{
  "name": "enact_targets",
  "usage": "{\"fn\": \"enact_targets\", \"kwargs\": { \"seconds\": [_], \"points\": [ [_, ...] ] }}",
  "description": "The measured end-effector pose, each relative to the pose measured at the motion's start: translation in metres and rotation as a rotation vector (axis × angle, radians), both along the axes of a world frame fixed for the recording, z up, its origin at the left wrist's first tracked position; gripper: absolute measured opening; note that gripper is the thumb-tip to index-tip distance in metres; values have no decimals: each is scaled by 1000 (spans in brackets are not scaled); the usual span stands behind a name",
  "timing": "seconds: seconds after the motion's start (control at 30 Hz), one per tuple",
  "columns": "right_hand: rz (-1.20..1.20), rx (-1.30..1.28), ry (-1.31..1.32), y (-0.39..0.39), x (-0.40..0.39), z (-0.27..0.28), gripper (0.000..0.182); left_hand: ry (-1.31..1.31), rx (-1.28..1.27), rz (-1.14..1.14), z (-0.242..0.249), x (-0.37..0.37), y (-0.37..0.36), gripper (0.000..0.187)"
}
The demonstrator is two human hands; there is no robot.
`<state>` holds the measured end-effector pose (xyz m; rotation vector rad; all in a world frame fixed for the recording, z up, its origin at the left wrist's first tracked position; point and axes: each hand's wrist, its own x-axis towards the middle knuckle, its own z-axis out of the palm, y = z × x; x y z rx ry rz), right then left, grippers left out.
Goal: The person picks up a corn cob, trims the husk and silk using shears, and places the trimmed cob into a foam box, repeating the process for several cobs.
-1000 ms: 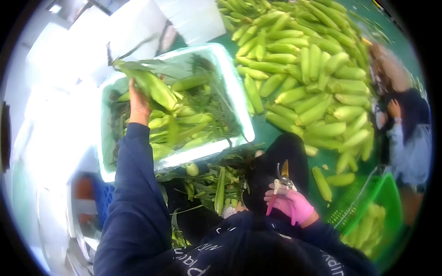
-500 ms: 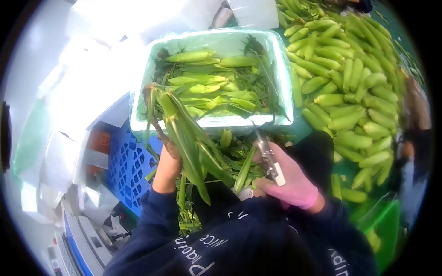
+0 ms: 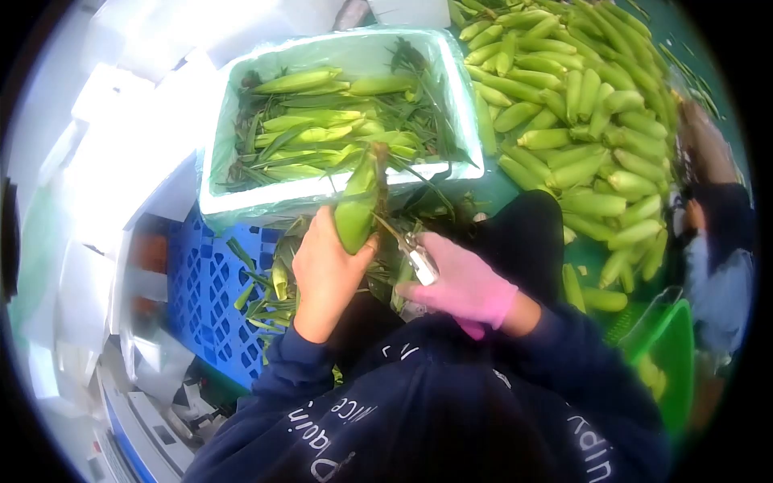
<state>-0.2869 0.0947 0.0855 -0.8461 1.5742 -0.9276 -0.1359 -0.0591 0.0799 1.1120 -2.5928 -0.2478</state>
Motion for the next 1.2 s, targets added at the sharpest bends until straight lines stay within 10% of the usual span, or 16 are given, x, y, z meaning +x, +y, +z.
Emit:
{"fn": "enact_targets", "kwargs": {
  "seconds": [0.37, 0.63, 1.03, 1.2],
  "points": [
    [97, -205, 499, -8, 1, -52, 50, -98, -37, -137, -18, 22, 18, 67],
    [-38, -123, -94, 17, 14, -33, 41, 171, 458, -206, -16, 60, 7, 64],
    [275, -360, 469, 24, 11, -14, 60, 133, 767, -474, -8, 67, 5, 65],
    [228, -155, 14, 14, 10, -8, 31, 217, 770, -503, -20, 86, -11, 65]
  ]
}}
